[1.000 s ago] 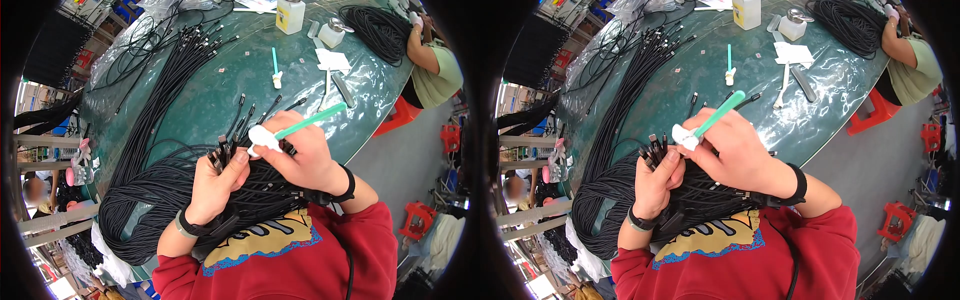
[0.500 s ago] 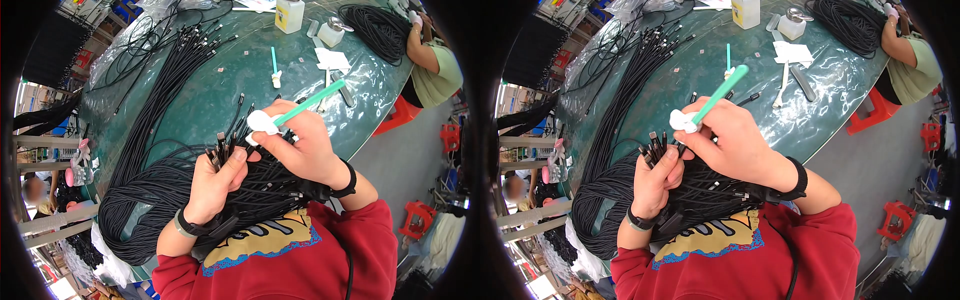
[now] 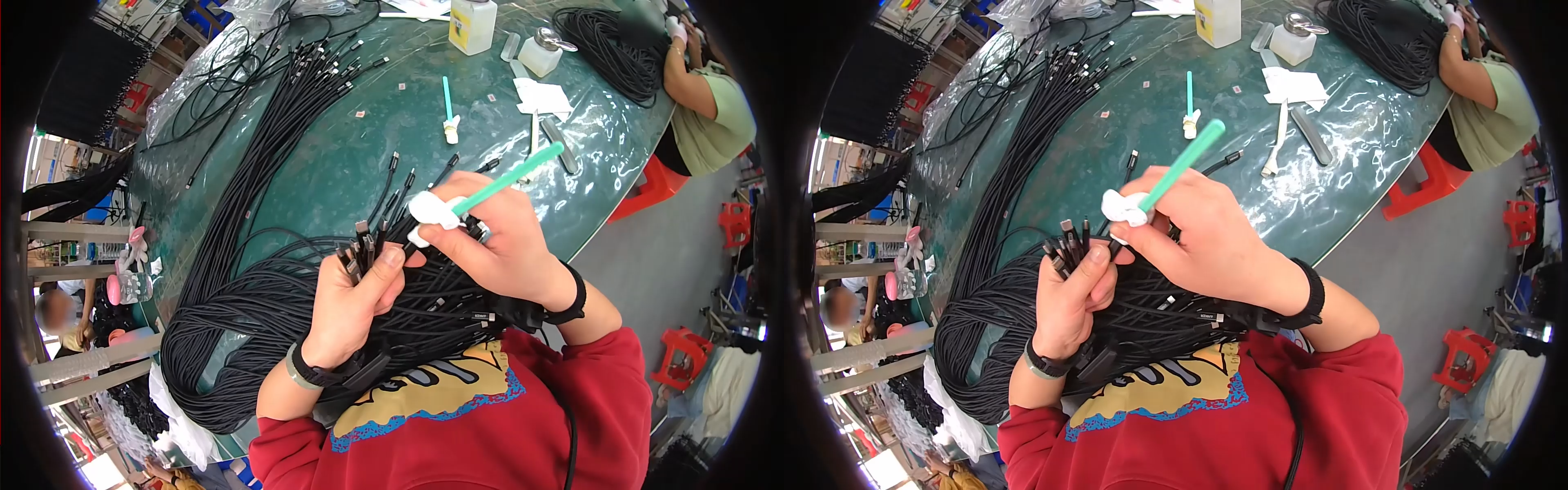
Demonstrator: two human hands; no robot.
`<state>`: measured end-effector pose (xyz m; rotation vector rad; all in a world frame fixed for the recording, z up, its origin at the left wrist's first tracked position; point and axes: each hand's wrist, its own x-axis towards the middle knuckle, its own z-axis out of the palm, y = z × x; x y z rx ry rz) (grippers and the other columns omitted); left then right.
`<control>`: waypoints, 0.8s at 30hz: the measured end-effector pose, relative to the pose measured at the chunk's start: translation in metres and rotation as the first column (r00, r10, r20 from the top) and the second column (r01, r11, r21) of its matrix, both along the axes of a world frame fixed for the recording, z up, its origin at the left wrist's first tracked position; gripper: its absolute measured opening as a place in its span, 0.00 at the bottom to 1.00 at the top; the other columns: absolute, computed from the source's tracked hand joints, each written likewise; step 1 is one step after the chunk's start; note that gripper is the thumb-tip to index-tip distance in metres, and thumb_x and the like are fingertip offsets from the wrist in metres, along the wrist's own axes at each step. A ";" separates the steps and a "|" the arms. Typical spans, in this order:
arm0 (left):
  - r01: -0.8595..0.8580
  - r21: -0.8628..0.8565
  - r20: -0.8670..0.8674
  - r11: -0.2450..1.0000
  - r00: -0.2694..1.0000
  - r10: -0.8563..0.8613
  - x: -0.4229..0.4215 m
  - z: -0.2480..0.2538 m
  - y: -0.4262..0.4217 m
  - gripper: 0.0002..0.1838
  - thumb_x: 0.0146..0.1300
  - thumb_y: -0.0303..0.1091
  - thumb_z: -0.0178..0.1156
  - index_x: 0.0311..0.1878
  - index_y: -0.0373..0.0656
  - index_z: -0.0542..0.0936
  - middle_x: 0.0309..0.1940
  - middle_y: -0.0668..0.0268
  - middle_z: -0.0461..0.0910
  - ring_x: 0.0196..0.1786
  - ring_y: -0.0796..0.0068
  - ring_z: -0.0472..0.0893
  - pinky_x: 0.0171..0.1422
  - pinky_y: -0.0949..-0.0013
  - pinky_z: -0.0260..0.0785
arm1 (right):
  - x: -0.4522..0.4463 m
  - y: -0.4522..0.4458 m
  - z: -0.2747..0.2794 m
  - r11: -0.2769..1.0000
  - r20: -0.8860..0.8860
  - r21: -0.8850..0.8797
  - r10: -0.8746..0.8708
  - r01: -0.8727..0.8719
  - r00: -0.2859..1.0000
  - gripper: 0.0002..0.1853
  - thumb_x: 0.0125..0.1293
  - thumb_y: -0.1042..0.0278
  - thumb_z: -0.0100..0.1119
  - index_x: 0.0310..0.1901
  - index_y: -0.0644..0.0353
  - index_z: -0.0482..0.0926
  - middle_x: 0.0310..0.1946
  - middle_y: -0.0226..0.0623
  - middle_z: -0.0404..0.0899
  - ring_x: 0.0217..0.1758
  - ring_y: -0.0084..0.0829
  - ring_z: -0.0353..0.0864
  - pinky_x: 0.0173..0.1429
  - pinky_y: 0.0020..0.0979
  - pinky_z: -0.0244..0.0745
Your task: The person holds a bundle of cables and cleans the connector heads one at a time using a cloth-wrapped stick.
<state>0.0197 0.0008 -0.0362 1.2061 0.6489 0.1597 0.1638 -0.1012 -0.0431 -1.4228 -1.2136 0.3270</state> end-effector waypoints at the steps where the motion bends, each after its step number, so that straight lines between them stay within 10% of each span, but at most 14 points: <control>1: 0.003 0.000 -0.009 1.000 1.000 -0.003 0.000 0.000 0.000 0.15 0.62 0.38 0.51 0.34 0.33 0.77 0.10 0.77 0.61 0.14 0.90 0.56 0.18 0.81 0.43 | 0.000 0.000 -0.001 1.000 0.004 -0.020 0.003 -0.003 1.000 0.07 0.50 0.79 0.59 0.33 0.65 0.75 0.24 0.36 0.74 0.25 0.28 0.73 0.28 0.25 0.64; 14: -0.040 -0.063 0.056 0.997 0.998 0.043 0.000 -0.003 0.000 0.12 0.62 0.34 0.50 0.35 0.32 0.76 0.11 0.75 0.62 0.13 0.90 0.55 0.17 0.82 0.42 | 0.025 -0.016 -0.009 0.997 0.181 -0.050 -0.051 0.061 0.982 0.07 0.53 0.76 0.56 0.36 0.66 0.74 0.25 0.36 0.74 0.28 0.29 0.75 0.33 0.25 0.67; 19: -0.043 -0.072 0.075 0.996 0.996 0.048 0.000 -0.004 0.000 0.12 0.62 0.33 0.49 0.36 0.31 0.75 0.11 0.75 0.62 0.13 0.90 0.53 0.16 0.82 0.42 | 0.083 -0.049 -0.003 0.886 0.081 -0.306 -0.341 0.349 0.937 0.08 0.58 0.75 0.46 0.37 0.65 0.75 0.28 0.40 0.76 0.30 0.32 0.75 0.36 0.28 0.68; 24: -0.040 -0.076 0.093 0.996 0.995 0.047 0.000 -0.003 -0.001 0.13 0.62 0.33 0.49 0.37 0.31 0.75 0.11 0.74 0.62 0.13 0.90 0.53 0.15 0.82 0.41 | 0.135 -0.066 -0.032 0.672 0.443 -0.335 -0.507 0.661 0.740 0.10 0.54 0.70 0.50 0.34 0.67 0.76 0.25 0.49 0.76 0.31 0.43 0.76 0.36 0.34 0.69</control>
